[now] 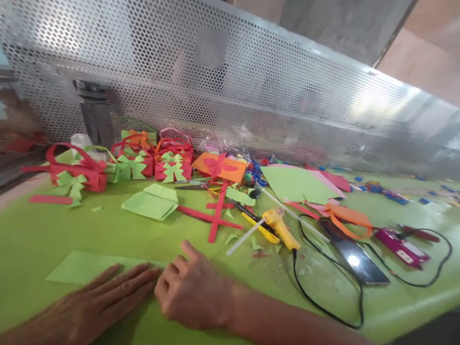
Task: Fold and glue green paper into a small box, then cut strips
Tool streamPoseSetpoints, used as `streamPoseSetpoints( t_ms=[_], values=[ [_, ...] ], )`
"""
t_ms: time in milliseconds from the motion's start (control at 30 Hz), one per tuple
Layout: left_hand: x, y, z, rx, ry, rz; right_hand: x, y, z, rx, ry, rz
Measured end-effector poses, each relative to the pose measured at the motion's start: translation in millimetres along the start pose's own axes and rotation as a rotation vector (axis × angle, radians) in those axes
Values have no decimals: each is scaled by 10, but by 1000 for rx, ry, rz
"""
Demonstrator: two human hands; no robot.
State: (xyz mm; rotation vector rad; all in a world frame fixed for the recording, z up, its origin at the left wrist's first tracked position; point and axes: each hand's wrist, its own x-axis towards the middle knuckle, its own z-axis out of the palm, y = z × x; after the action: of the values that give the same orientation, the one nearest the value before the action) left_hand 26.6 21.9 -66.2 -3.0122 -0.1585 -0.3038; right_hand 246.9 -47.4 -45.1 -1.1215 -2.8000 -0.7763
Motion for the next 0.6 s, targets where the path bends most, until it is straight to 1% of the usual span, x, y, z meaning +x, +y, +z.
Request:
streamPoseSetpoints(
  t_ms=[167, 333, 433, 533, 600],
  values=[
    [-88, -6, 46, 49, 42, -46, -54, 21, -59, -32, -24, 36],
    [-165, -1, 195, 82, 96, -111, -94, 68, -87, -12, -12, 181],
    [-166, -29, 284, 114, 119, -162, -104, 83, -84, 28, 12, 243],
    [-111, -61, 322, 146, 82, -218, -96, 134, -99, 33, 33, 309],
    [-56, -63, 322, 165, 44, -230, -81, 227, -118, 42, 0, 400]
  ],
)
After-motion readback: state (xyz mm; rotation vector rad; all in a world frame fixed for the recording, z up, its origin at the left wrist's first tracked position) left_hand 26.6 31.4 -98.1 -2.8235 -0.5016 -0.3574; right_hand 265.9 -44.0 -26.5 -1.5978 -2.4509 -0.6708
